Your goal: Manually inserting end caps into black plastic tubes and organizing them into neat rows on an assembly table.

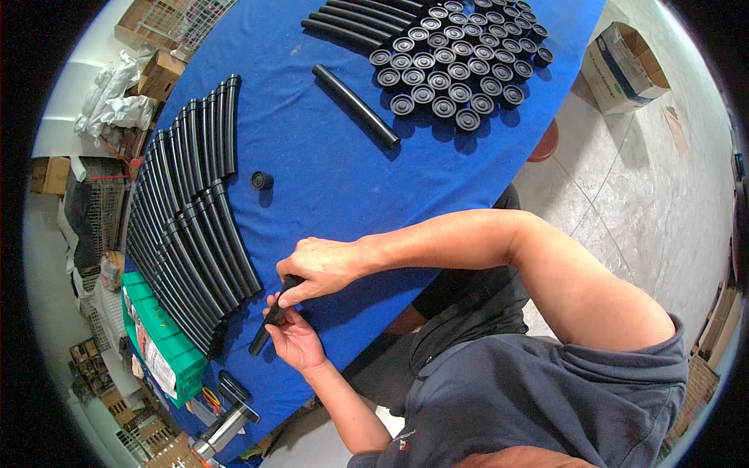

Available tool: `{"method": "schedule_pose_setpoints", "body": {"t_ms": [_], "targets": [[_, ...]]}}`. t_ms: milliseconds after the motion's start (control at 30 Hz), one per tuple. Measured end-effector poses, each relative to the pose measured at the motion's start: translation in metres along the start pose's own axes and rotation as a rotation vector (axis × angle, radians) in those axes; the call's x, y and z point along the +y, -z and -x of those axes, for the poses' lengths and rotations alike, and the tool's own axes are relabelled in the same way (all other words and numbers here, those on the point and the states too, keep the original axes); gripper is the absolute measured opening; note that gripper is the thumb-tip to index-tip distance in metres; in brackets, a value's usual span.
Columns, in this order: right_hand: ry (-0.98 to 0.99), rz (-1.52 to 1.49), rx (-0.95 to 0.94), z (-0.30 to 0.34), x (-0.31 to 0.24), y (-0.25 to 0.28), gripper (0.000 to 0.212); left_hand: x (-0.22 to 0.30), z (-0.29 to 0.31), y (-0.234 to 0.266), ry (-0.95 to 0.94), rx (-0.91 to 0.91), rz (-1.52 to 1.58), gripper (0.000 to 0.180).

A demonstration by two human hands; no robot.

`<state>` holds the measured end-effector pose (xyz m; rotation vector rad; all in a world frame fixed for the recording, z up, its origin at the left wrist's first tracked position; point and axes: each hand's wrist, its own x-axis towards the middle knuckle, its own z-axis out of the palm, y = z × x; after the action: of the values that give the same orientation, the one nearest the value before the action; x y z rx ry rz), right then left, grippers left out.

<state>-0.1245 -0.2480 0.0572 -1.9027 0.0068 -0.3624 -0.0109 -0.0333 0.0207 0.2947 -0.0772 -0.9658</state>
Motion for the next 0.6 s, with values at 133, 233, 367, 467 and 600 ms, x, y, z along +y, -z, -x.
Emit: {"method": "schedule_pose_setpoints", "body": {"t_ms": [133, 233, 367, 467, 600], "targets": [[0.161, -0.027, 0.13, -0.003, 0.011, -0.01, 0.043, -0.002, -0.001, -0.002, 0.002, 0.028, 0.003, 0.036], [0.156, -0.016, 0.132, 0.0, 0.005, -0.004, 0.043, -0.001, -0.001, -0.002, 0.011, 0.002, -0.007, 0.035], [0.057, -0.039, 0.02, 0.0, 0.008, -0.006, 0.041, -0.001, -0.001, 0.001, 0.01, -0.003, -0.026, 0.034], [0.21, 0.008, 0.151, -0.001, 0.014, -0.009, 0.041, -0.002, -0.002, 0.002, -0.001, 0.015, -0.038, 0.033], [0.077, -0.023, -0.012, 0.0, 0.005, -0.003, 0.039, -0.001, 0.002, -0.004, 0.028, -0.019, -0.025, 0.032]]}}
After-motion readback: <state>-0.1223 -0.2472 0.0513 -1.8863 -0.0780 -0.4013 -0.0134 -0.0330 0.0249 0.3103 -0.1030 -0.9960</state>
